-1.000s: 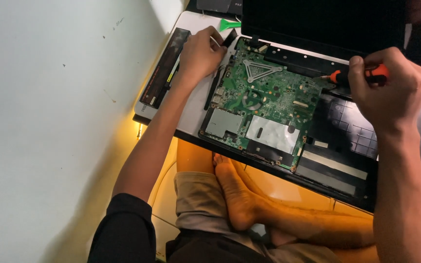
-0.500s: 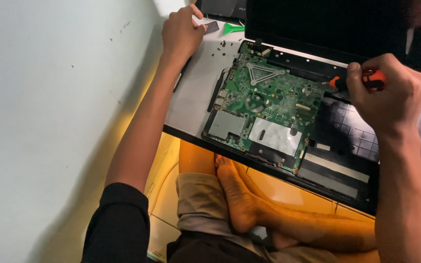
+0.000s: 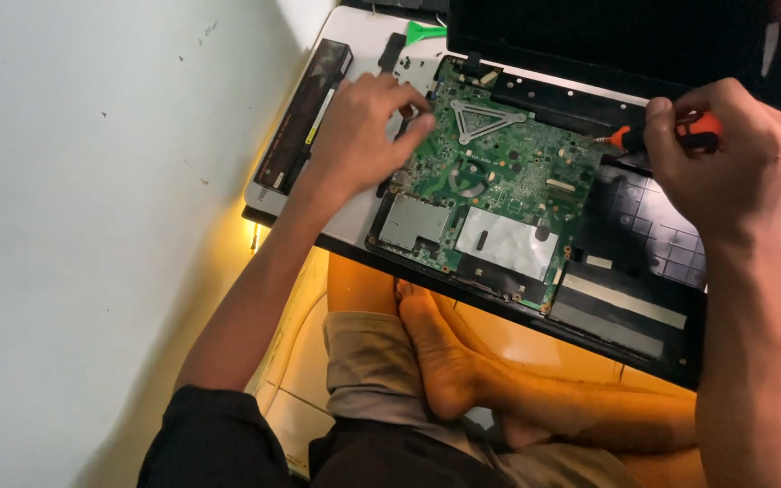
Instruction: Disassembling a laptop by removing screws and disconnecting the motherboard and heatsink from the chassis.
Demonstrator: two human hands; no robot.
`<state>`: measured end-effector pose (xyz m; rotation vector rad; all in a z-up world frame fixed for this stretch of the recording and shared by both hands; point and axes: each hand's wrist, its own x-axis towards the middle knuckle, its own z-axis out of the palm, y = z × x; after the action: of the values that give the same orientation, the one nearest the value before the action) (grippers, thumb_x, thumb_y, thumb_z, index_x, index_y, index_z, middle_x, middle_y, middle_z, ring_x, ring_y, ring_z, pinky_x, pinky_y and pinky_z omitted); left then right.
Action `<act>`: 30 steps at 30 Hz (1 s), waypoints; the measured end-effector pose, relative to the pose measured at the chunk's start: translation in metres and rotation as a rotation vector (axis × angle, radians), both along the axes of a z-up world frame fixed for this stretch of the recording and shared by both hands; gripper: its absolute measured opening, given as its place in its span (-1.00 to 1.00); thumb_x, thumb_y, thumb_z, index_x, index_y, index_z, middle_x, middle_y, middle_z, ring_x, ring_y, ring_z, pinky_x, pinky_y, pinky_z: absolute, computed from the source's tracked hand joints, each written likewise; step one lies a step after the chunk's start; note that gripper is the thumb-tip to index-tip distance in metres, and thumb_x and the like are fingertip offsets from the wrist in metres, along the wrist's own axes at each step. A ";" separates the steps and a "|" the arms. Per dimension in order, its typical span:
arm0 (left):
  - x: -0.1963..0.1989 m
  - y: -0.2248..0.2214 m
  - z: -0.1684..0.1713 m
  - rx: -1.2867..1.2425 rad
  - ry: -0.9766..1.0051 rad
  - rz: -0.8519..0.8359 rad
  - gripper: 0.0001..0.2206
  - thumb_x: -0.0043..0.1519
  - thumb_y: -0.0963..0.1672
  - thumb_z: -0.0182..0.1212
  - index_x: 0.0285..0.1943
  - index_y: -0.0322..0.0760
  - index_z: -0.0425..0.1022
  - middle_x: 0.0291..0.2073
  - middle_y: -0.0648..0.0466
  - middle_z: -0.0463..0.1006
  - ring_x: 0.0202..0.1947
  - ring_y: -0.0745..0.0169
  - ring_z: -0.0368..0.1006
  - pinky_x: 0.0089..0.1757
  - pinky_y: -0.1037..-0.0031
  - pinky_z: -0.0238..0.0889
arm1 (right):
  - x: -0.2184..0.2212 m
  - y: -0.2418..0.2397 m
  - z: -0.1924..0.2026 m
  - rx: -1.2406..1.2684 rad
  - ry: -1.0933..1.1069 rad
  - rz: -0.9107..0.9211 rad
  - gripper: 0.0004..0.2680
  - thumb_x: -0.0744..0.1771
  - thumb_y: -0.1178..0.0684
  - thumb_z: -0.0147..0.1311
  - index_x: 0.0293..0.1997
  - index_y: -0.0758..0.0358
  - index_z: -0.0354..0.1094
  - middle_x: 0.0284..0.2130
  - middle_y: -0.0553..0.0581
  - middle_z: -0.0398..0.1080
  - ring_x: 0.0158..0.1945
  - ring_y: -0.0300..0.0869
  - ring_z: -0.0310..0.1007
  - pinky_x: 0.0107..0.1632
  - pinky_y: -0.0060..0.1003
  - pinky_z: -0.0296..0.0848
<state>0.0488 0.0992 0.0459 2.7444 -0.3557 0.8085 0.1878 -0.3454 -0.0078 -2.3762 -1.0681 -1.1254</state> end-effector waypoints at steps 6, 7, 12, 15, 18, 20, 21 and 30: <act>-0.086 -0.019 0.013 -0.018 0.196 -0.310 -0.48 0.31 0.08 0.63 0.37 -0.21 0.75 0.42 -0.02 0.56 0.49 -0.08 0.39 0.46 0.05 0.18 | -0.013 0.003 0.005 0.013 0.004 0.029 -0.76 0.73 0.32 0.82 0.12 0.40 0.73 -0.26 0.16 0.67 -0.40 -0.15 0.48 -0.31 -0.32 0.34; -0.091 -0.017 0.009 -0.019 0.193 -0.310 -0.48 0.31 0.08 0.63 0.37 -0.21 0.75 0.42 -0.02 0.56 0.49 -0.08 0.39 0.46 0.05 0.18 | -0.014 0.005 0.007 0.012 0.001 0.029 -0.76 0.73 0.32 0.82 0.12 0.40 0.73 -0.26 0.16 0.67 -0.40 -0.15 0.48 -0.31 -0.32 0.34; -0.105 -0.010 0.001 -0.030 0.212 -0.334 -0.38 0.33 0.08 0.63 0.51 -0.22 0.65 0.52 -0.03 0.52 0.61 -0.08 0.34 0.51 0.08 0.17 | -0.017 0.007 0.008 0.035 0.036 0.019 -0.76 0.72 0.30 0.79 0.08 0.41 0.73 -0.30 0.16 0.63 -0.45 -0.14 0.40 -0.32 -0.28 0.30; -0.099 -0.008 0.010 0.035 0.199 -0.361 -0.37 0.31 0.13 0.61 0.45 -0.28 0.69 0.31 0.02 0.58 0.38 -0.04 0.38 0.41 0.12 0.20 | 0.001 0.000 -0.006 0.016 0.015 0.029 -0.75 0.71 0.29 0.76 0.06 0.40 0.69 -0.33 0.15 0.61 -0.46 -0.13 0.44 -0.38 -0.33 0.27; -0.097 -0.007 0.018 0.081 0.218 -0.384 -0.35 0.32 0.15 0.55 0.46 -0.29 0.68 0.27 0.03 0.56 0.33 0.01 0.37 0.40 0.17 0.18 | 0.002 0.002 -0.003 0.024 0.001 0.031 -0.79 0.67 0.31 0.72 0.05 0.48 0.71 -0.27 0.23 0.68 -0.43 -0.11 0.52 -0.41 -0.34 0.34; -0.094 -0.005 0.021 0.089 0.220 -0.396 -0.36 0.31 0.15 0.56 0.44 -0.29 0.68 0.25 0.03 0.54 0.29 0.00 0.36 0.37 0.17 0.19 | 0.000 0.002 -0.003 0.056 0.029 0.040 -0.77 0.68 0.32 0.72 0.04 0.48 0.69 -0.30 0.21 0.64 -0.45 -0.12 0.45 -0.39 -0.31 0.28; -0.094 -0.005 0.023 0.092 0.227 -0.405 -0.36 0.31 0.15 0.57 0.42 -0.29 0.68 0.23 0.03 0.52 0.25 0.00 0.34 0.34 0.17 0.21 | -0.002 0.003 -0.003 0.085 0.061 0.053 -0.76 0.68 0.33 0.73 0.03 0.48 0.67 -0.33 0.19 0.59 -0.46 -0.13 0.37 -0.37 -0.28 0.23; -0.086 -0.005 0.019 0.057 0.330 -0.394 -0.37 0.28 0.16 0.60 0.39 -0.26 0.70 0.19 0.05 0.54 0.15 -0.01 0.38 0.26 0.15 0.30 | 0.000 0.005 -0.001 0.055 0.021 0.038 -0.76 0.67 0.30 0.75 0.02 0.45 0.69 -0.36 0.16 0.60 -0.48 -0.14 0.42 -0.41 -0.33 0.22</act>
<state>-0.0370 0.0945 0.0651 2.6613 -0.8199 0.2449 0.1874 -0.3405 -0.0093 -2.3106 -1.0577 -1.1005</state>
